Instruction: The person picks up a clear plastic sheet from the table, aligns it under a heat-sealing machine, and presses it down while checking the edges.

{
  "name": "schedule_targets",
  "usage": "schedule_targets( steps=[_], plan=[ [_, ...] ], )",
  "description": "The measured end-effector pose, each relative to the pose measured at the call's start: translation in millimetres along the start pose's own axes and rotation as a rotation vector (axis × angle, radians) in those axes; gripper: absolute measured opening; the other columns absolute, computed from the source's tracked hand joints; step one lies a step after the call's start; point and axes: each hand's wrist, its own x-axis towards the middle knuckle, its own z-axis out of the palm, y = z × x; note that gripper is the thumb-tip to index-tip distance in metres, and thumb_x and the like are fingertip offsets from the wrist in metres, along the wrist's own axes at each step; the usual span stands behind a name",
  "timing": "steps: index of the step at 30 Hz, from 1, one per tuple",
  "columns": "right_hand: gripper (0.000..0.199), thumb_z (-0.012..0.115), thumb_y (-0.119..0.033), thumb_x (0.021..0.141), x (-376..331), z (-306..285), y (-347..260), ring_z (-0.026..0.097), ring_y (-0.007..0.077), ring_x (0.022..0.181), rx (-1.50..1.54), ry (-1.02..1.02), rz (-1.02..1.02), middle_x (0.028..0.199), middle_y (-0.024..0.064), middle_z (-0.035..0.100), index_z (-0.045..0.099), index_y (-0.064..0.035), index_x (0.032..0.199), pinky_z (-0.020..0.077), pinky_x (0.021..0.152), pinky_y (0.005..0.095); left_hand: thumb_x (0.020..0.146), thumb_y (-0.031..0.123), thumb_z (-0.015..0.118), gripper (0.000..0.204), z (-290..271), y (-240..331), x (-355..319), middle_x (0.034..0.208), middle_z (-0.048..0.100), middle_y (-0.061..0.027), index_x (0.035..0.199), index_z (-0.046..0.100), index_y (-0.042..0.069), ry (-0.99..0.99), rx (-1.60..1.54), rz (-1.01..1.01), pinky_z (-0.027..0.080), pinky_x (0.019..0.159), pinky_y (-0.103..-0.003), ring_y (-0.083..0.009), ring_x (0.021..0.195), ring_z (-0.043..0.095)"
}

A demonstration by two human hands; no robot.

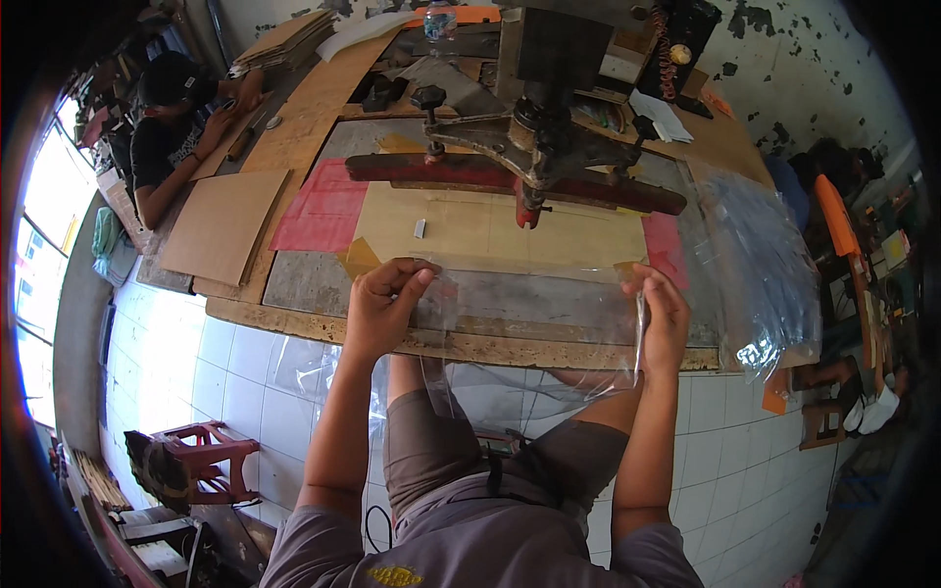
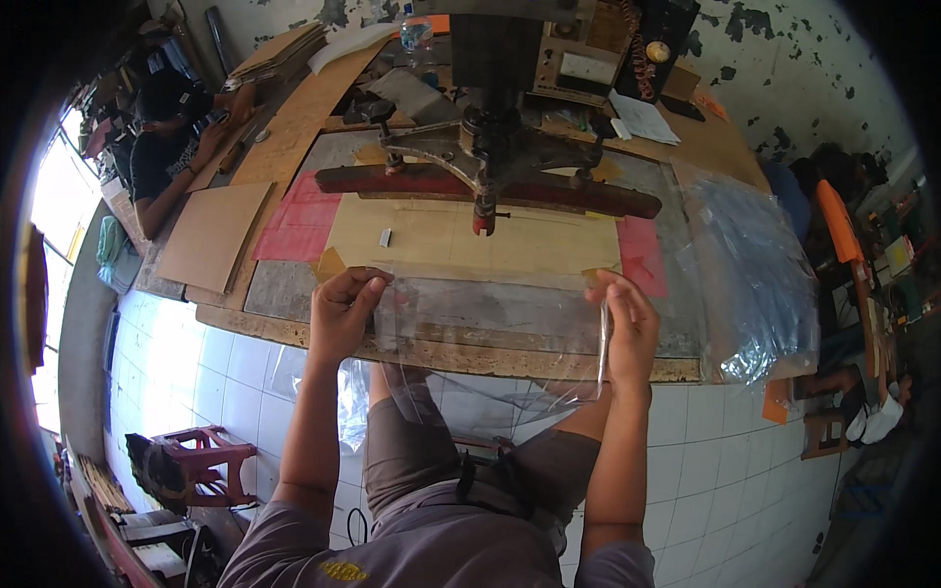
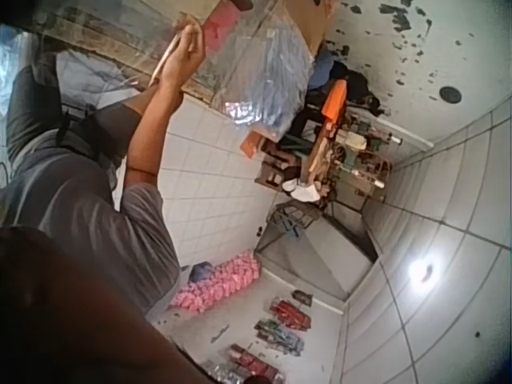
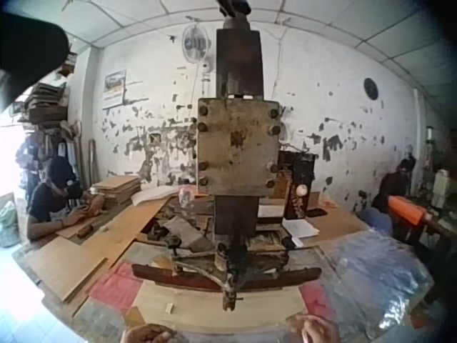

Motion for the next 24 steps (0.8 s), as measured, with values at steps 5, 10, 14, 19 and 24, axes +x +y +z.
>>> schedule_targets(
  steps=[5, 10, 14, 19, 24],
  plan=[
    [0.035, 0.067, -0.019, 0.105, 0, 0, 6, 0.068, 0.0128, 0.1, -0.036, -0.034, -0.057, 0.105, 0.0053, 0.074, 0.068, 0.0029, 0.133, 0.0516, 0.092, 0.027, 0.102, 0.012, 0.069, 0.017, -1, 8, -3, 0.084, 0.078, -0.005, 0.105, 0.075, -0.004, 0.035, 0.06, 0.033, 0.052, 0.073, -0.023, -0.0055, 0.078, 0.067],
    [0.037, 0.074, -0.013, 0.1, 0, -2, 7, 0.07, 0.0145, 0.102, 0.086, -0.045, -0.012, 0.107, 0.0077, 0.075, 0.068, 0.0049, 0.131, 0.0546, 0.095, 0.0277, 0.102, 0.011, 0.068, 0.017, -4, -1, -6, 0.083, 0.077, -0.0053, 0.105, 0.074, -0.004, 0.032, 0.021, 0.042, 0.051, 0.071, -0.022, -0.0052, 0.077, 0.066],
    [0.027, 0.076, -0.012, 0.098, 1, -13, 9, 0.072, 0.0142, 0.098, 0.089, -0.011, 0.0, 0.105, 0.0077, 0.075, 0.072, 0.0046, 0.119, 0.0551, 0.094, 0.0268, 0.103, 0.011, 0.066, 0.016, 1, 14, -10, 0.081, 0.076, -0.0059, 0.101, 0.072, -0.004, -0.035, 0.143, 0.069, 0.051, 0.069, -0.023, -0.0061, 0.076, 0.067],
    [0.012, 0.069, -0.01, 0.102, 3, -20, -18, 0.072, 0.0131, 0.093, -0.096, 0.014, -0.037, 0.096, 0.0056, 0.075, 0.07, 0.0012, 0.107, 0.0526, 0.085, 0.0262, 0.105, 0.011, 0.062, 0.014, 5, 34, -26, 0.081, 0.072, -0.0042, 0.103, 0.067, -0.001, -0.205, 0.156, 0.063, 0.051, 0.067, -0.025, -0.0072, 0.075, 0.065],
    [0.01, 0.066, -0.01, 0.102, 3, -20, -30, 0.07, 0.0132, 0.09, -0.222, 0.055, -0.104, 0.092, 0.0056, 0.074, 0.068, -0.0001, 0.106, 0.0526, 0.084, 0.0292, 0.108, 0.014, 0.059, 0.016, 9, 42, -28, 0.084, 0.069, -0.0036, 0.104, 0.063, -0.001, -0.315, -0.081, -0.111, 0.049, 0.067, -0.025, -0.0064, 0.076, 0.061]
  ],
)
